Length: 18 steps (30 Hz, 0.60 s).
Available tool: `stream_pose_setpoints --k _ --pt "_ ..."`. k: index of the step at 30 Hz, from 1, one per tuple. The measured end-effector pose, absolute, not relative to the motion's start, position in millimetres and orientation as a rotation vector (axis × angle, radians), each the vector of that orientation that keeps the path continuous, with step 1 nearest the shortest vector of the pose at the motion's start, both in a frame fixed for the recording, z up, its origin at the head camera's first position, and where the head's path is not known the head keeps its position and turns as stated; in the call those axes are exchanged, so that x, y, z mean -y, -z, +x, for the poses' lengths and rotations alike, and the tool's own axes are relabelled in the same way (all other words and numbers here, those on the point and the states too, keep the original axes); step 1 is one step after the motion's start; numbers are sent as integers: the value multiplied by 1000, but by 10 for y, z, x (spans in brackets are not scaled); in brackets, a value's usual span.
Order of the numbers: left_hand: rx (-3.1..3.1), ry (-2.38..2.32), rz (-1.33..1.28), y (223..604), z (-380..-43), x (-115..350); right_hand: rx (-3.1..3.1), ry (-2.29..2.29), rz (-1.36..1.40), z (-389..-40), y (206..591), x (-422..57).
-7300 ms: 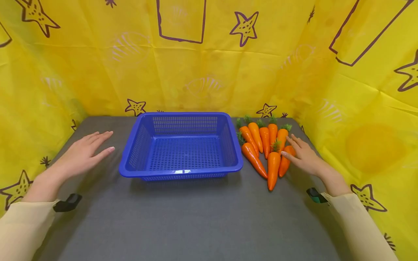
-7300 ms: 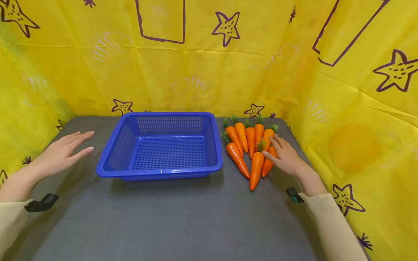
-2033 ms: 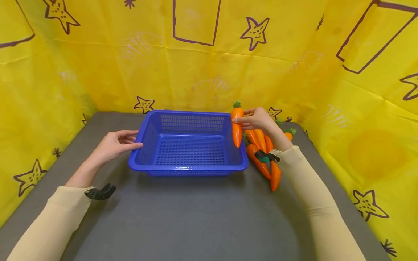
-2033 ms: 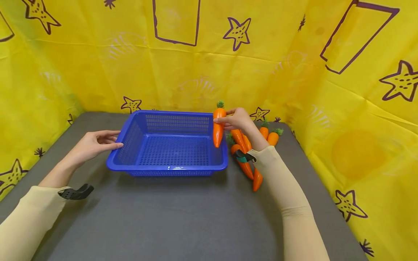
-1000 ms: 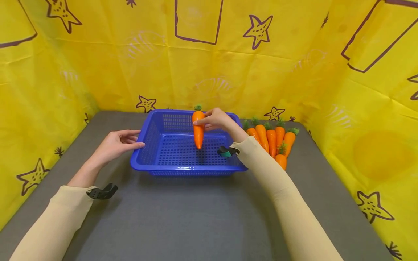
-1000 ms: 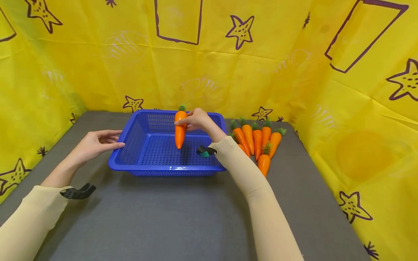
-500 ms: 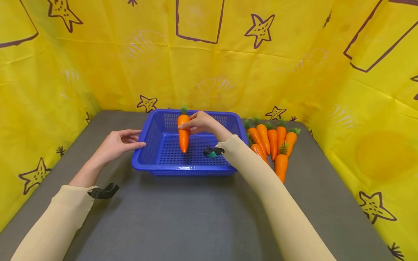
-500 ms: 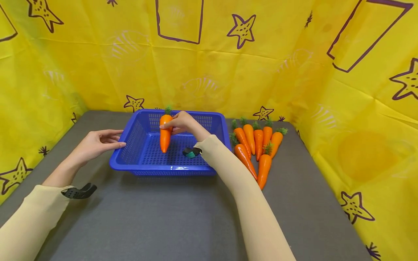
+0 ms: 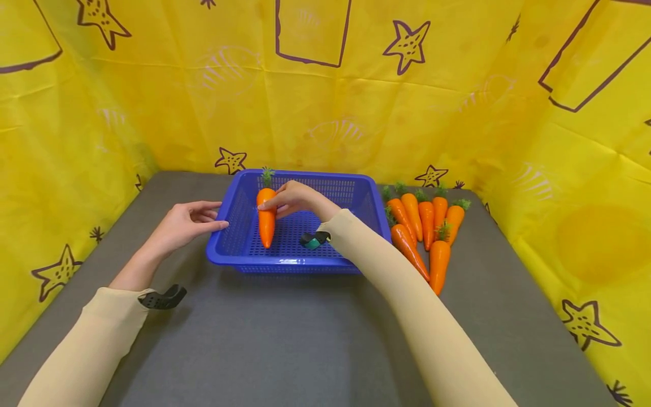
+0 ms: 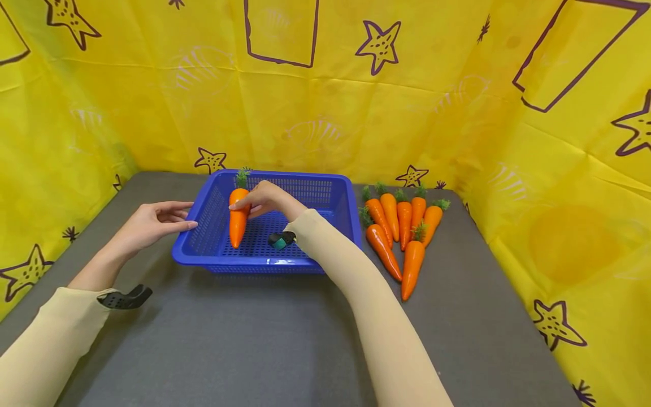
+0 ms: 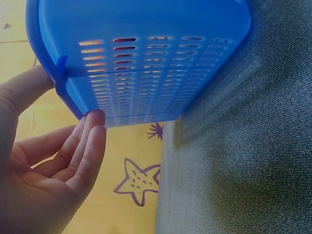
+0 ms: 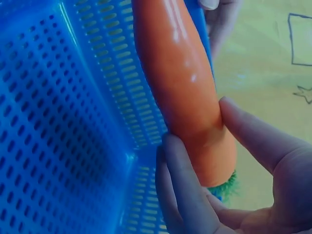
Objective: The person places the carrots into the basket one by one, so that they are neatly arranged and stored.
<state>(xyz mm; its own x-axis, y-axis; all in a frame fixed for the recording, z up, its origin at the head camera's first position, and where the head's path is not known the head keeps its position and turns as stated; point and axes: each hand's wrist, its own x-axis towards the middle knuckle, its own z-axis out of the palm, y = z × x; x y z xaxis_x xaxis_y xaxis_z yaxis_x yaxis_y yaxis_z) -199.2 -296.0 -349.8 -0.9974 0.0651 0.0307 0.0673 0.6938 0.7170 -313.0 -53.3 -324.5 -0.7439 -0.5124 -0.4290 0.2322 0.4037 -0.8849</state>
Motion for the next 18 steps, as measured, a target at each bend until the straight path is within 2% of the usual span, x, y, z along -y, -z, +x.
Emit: stream_pose_setpoints --k 18 --pt "2899 1223 -130 3503 -2011 2974 -1860 1325 -167 -3135 3503 883"
